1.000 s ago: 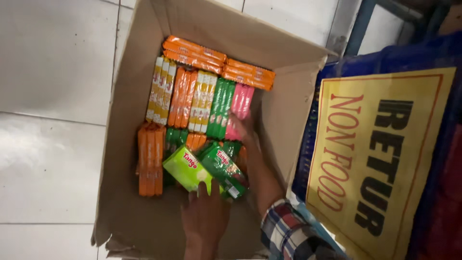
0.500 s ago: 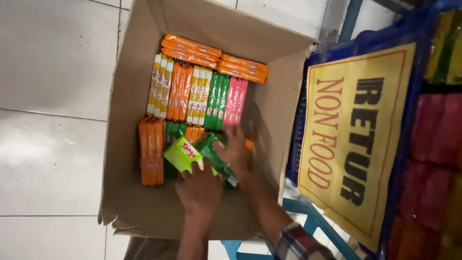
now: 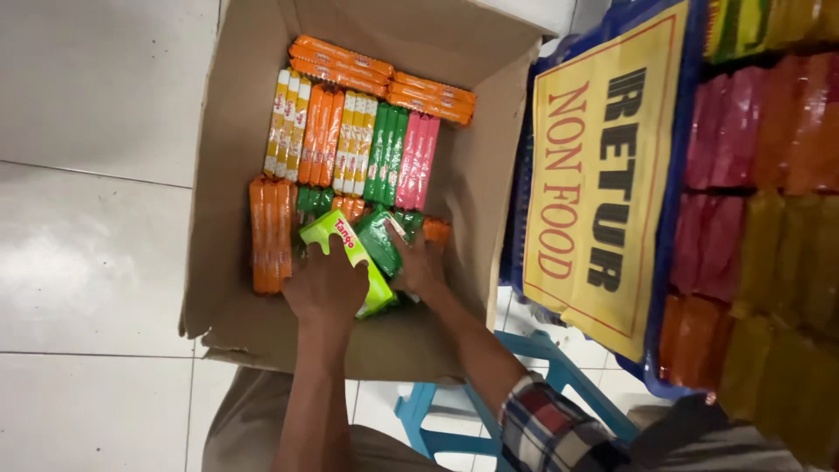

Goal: The person sits on a low stool and packs small snack packets into a cardboard box. They pick up packets from a blue crate and place them into the box, arranging them by color and orientation.

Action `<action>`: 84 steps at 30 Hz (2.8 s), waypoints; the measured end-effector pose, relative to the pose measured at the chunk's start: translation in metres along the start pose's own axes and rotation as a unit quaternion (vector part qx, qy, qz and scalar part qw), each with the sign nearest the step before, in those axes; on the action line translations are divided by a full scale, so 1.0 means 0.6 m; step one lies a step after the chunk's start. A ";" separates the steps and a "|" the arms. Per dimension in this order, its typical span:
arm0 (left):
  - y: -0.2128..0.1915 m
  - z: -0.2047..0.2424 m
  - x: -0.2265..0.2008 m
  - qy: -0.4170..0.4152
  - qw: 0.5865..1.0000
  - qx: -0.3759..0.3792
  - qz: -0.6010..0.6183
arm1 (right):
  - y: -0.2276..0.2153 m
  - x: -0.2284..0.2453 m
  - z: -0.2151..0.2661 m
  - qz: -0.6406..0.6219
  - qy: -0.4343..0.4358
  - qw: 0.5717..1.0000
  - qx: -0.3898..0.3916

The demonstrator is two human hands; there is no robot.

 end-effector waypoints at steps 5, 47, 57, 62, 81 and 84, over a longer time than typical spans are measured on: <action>-0.017 0.004 -0.011 0.019 1.000 -0.009 0.006 | 0.003 -0.022 -0.029 -0.171 -0.021 0.982 -0.080; -0.022 0.020 -0.034 0.075 0.997 0.003 -0.005 | -0.052 -0.125 -0.217 0.002 0.186 0.965 -0.184; -0.027 0.013 -0.026 0.050 0.998 0.025 0.005 | -0.006 -0.122 -0.235 0.005 0.141 0.981 -0.132; -0.035 -0.006 0.030 -0.023 0.999 0.036 -0.013 | -0.081 0.041 -0.083 -0.171 -0.020 0.902 -0.396; -0.012 0.025 0.156 0.005 0.999 -0.024 0.024 | 0.034 -0.069 0.028 -0.296 0.203 0.933 -0.037; -0.008 0.011 0.148 -0.024 0.997 0.039 0.068 | 0.037 -0.068 0.059 -0.354 0.168 0.917 -0.075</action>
Point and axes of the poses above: each hand's wrist, its own z-axis away from the middle knuckle, its own y-axis out of the palm, x = y × z, the point moved 4 cm from there along -z, towards the middle knuckle, and after that the axes turned 13 degrees about z, right-handed, at the moved point
